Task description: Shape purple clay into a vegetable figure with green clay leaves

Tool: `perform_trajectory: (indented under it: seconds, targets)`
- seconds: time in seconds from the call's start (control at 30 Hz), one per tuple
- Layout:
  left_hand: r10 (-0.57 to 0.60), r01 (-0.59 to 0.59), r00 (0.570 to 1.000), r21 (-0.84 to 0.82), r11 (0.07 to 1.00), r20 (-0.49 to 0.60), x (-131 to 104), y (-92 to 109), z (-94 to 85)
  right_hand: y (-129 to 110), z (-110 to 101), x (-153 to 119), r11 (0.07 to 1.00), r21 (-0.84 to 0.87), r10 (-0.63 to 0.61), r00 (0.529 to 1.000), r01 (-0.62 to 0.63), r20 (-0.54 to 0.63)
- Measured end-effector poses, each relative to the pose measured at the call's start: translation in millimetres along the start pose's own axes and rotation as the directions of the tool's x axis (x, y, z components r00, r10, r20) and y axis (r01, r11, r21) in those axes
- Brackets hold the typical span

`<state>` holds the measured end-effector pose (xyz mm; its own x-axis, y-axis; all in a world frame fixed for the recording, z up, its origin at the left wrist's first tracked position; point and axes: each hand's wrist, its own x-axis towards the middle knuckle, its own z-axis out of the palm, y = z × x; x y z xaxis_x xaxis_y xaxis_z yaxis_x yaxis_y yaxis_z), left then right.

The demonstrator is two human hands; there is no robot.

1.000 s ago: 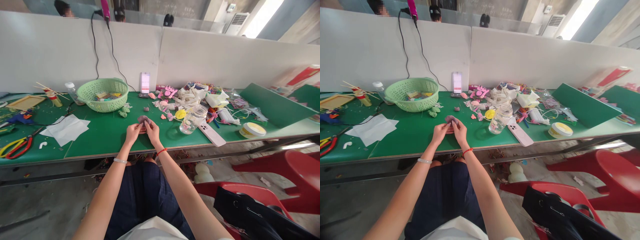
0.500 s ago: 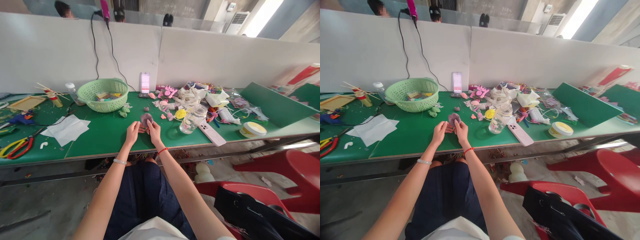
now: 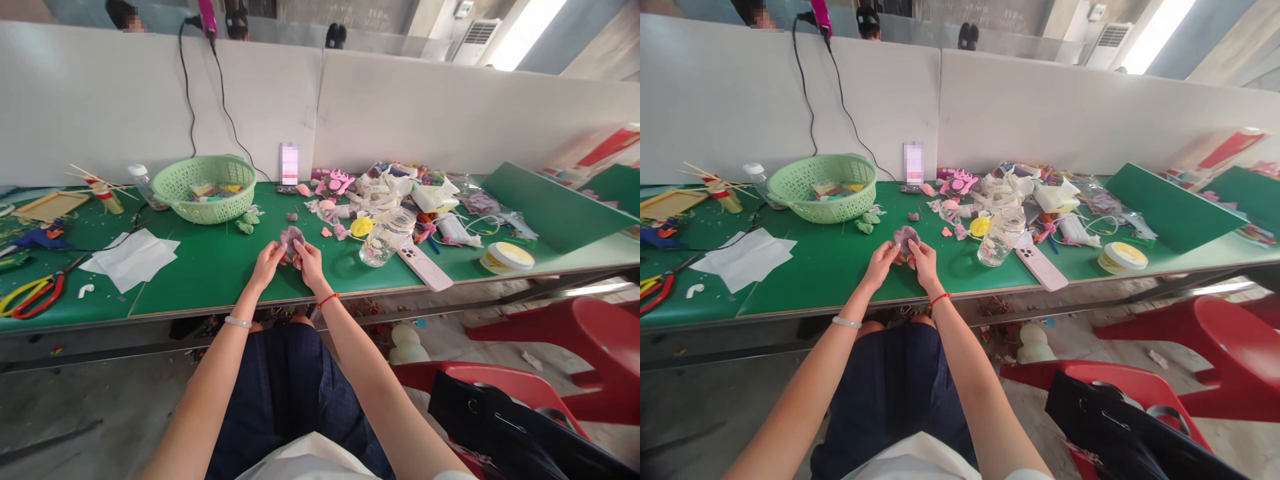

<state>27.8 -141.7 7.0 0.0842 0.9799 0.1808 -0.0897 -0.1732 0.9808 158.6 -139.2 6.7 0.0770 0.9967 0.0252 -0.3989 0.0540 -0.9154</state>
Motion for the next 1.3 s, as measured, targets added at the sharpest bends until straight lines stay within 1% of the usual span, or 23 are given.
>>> perform_trajectory:
  seconds: [0.1,0.33,0.43,0.53,0.67,0.9,0.97,1.07,1.17,1.3]
  targets:
    - [0.005,-0.005,1.0,0.017,1.0,0.003,-0.4,0.0,-0.9,-0.4,0.4,-0.4,1.0,-0.011,0.005,1.0,-0.004,0.014]
    - [0.032,-0.03,0.999,0.038,0.999,-0.038,-1.6,-0.7,-2.0,-3.1,3.1,-3.5,0.999,-0.04,0.0,1.0,0.001,0.027]
    - [0.019,-0.019,0.999,0.008,1.0,-0.046,-1.1,-1.1,-0.1,-4.6,4.5,-4.7,0.999,-0.036,-0.014,1.0,0.014,0.013]
    - [0.01,-0.009,0.999,0.024,1.0,-0.048,-0.6,-2.3,1.2,-5.7,5.4,-5.3,0.999,-0.04,-0.026,1.0,0.026,-0.003]
    - [0.05,-0.047,0.997,0.055,0.997,-0.056,-0.2,-4.3,0.6,-6.1,5.6,-6.0,0.998,-0.053,-0.036,0.999,0.037,0.02]
    - [0.032,-0.029,0.997,0.037,0.999,-0.069,-0.6,-2.6,2.0,-2.8,4.2,-3.2,1.0,-0.014,-0.02,1.0,0.02,-0.016]
    - [0.047,-0.039,0.995,0.092,0.995,-0.083,-2.0,-1.4,2.5,-2.1,4.0,-2.6,1.0,-0.019,-0.024,1.0,0.024,-0.018]
    - [0.118,-0.082,0.984,0.252,0.964,-0.131,-4.9,-0.4,2.2,-1.7,4.6,-3.3,0.998,-0.055,-0.035,0.999,0.035,-0.006]
    - [0.195,-0.112,0.967,0.414,0.903,-0.164,-7.4,-1.1,0.9,-2.0,6.1,-5.3,0.993,-0.103,-0.064,0.998,0.064,0.001]
    - [0.261,-0.135,0.953,0.555,0.821,-0.154,-8.8,-3.0,-0.4,-2.8,8.0,-8.5,0.982,-0.162,-0.099,0.995,0.1,0.014]
